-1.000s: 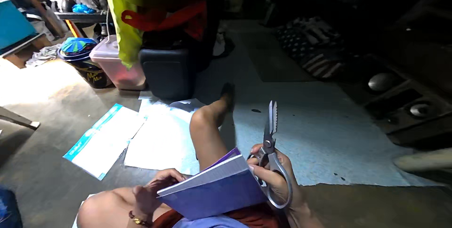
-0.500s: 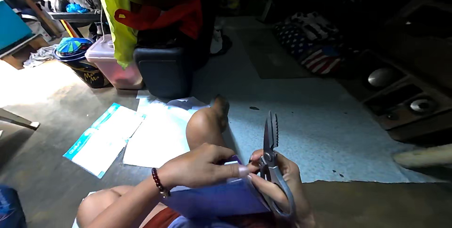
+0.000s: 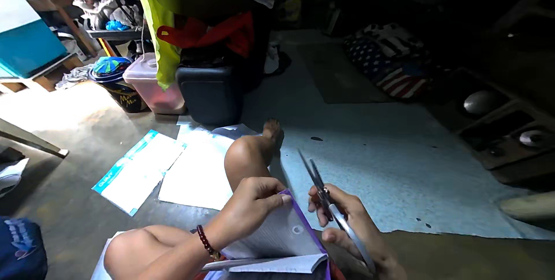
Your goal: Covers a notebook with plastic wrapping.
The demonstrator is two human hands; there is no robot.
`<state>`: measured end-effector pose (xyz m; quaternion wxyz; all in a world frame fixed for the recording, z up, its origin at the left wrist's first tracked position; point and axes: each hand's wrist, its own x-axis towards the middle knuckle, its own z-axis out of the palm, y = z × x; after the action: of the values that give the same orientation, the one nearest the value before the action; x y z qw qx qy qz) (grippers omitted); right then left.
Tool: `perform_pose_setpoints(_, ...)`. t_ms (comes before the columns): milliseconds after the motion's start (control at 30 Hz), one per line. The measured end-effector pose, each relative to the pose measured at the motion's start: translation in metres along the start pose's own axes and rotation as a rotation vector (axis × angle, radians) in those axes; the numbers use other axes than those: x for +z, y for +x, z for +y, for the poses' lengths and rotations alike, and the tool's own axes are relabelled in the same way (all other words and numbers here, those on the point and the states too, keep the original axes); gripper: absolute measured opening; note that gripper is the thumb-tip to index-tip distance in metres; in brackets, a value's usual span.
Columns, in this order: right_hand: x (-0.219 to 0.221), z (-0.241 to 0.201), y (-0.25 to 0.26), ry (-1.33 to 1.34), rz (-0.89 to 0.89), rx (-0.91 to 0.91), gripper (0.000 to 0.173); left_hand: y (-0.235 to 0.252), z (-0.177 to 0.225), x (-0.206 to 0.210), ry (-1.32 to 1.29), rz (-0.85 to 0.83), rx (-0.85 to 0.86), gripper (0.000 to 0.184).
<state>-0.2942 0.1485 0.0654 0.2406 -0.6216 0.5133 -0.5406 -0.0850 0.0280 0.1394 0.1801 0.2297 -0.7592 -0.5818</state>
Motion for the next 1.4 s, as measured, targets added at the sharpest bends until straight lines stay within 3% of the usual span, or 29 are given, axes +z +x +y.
perform_pose_setpoints(67,-0.003,0.005,-0.013,-0.176,-0.046,-0.003,0.096,0.000,-0.001,0.002,0.013,0.021,0.027,0.013)
perform_pose_setpoints(133,0.003,0.005,-0.028,-0.281,-0.063,0.002,0.101,0.000,-0.001,0.003,0.030,0.034,0.020,0.014)
perform_pose_setpoints(433,0.014,-0.003,-0.054,-0.295,-0.017,0.033,0.103,0.005,0.004,0.007,0.098,0.070,0.001,0.020)
perform_pose_setpoints(600,0.001,-0.002,-0.048,-0.146,0.018,-0.013,0.089,0.001,0.015,0.016,0.065,0.087,0.135,0.019)
perform_pose_setpoints(767,-0.025,0.026,-0.037,-0.111,-0.028,-0.045,0.089,-0.016,0.022,0.028,0.096,-0.026,0.252,0.020)
perform_pose_setpoints(867,-0.023,0.037,-0.034,-0.160,0.066,-0.049,0.073,-0.028,0.023,0.034,0.194,-0.045,0.358,0.020)
perform_pose_setpoints(1033,-0.008,0.028,-0.044,-0.344,0.119,-0.236,0.040,-0.015,0.015,0.026,0.194,0.079,0.260,0.021)
perform_pose_setpoints(1400,-0.018,-0.004,-0.062,-0.445,0.026,-0.154,0.028,-0.016,0.010,0.030,0.121,0.090,0.248,0.019)
